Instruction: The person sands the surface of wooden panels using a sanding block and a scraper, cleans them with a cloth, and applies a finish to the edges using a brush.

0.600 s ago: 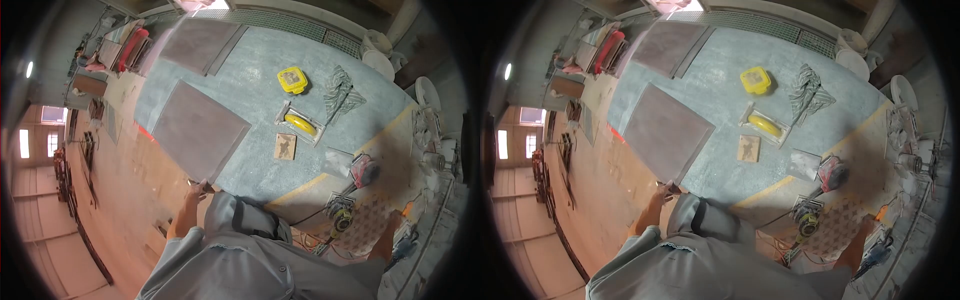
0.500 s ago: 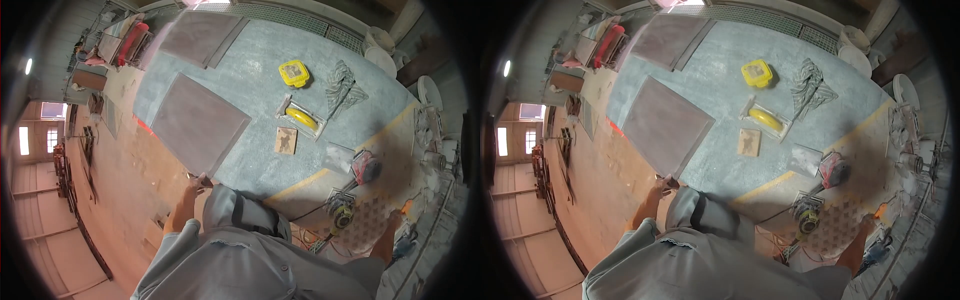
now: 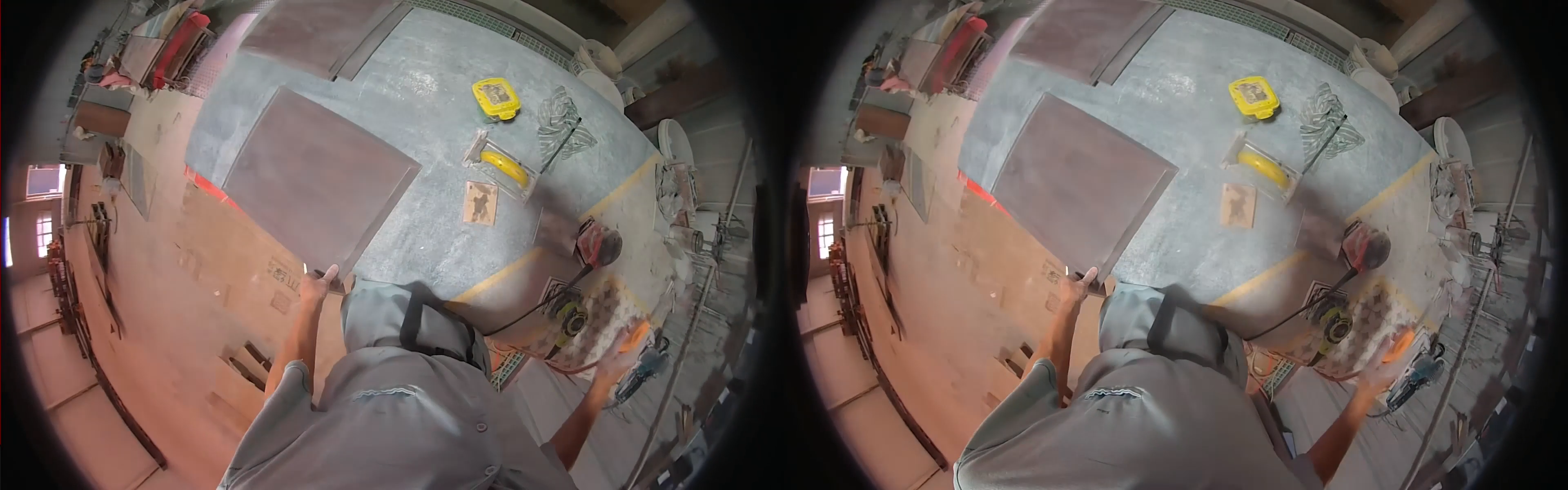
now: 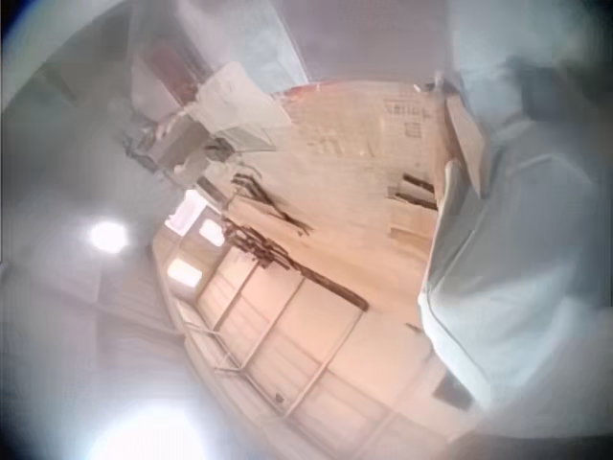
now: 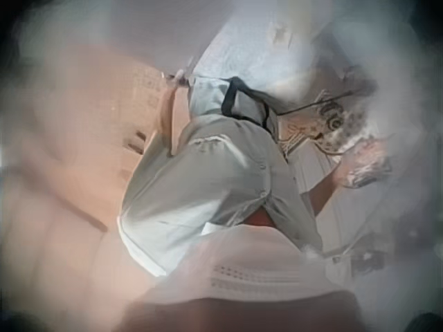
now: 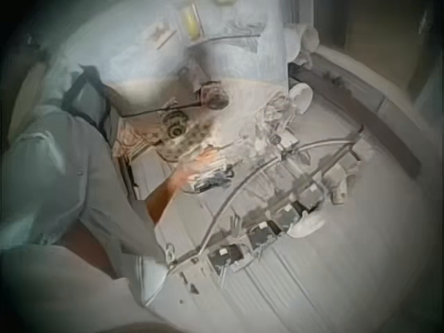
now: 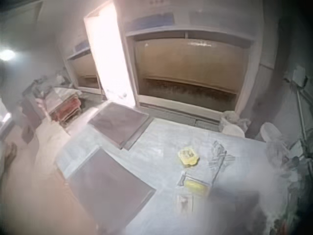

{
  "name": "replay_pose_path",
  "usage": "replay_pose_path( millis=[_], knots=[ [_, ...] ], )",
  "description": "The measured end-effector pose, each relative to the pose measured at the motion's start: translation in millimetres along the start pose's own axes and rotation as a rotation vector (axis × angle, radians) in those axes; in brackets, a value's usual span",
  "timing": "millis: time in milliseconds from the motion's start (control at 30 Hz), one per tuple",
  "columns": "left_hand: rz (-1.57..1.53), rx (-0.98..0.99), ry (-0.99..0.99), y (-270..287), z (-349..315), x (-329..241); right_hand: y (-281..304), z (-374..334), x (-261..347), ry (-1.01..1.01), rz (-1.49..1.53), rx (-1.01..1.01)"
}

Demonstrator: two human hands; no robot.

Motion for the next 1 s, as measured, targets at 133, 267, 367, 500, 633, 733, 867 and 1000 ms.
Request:
replay_pose_path(
  millis=[133, 267, 367, 500, 633, 733, 867, 1000],
  knots=[
    [-0.032, -0.004, -0.055, -3, -11, -16, -116, -70, 81, -0.281, 0.397, 0.866],
    [-0.375, -0.083, -0.138, 8, -4, 0, -192, -182, 294, 0.212, -0.093, 1.607],
    [-0.547, -0.167, -0.105, 35, 27, 50, -282, -196, 352, 0.669, 0.058, 1.290],
    [-0.371, -0.296, -0.107, 110, 43, 83, -329, -185, 517, 0.085, 0.209, 1.337],
    [-0.179, -0.330, -0.226, 149, 74, 84, -392, -208, 605, 0.292, 0.234, 1.255],
    [-0.164, -0.483, -0.343, 183, 89, 75, -434, -177, 612, 0.320, 0.106, 1.209],
    [-0.415, -0.481, -0.302, 219, 110, 113, -346, -150, 559, 0.296, -0.282, 1.403],
    [-0.026, -0.681, -0.381, 229, 105, 121, -235, -139, 446, 0.282, -0.620, 1.334]
  ],
)
Point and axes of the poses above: each hand's wrist, its own z-axis towards the middle knuckle, its own y-axis out of the back of the hand, x = y × z, the point moved 4 cm from there along z, towards the middle knuckle, and after that the axes turned 7 degrees about -y, right-handed, at the moved point
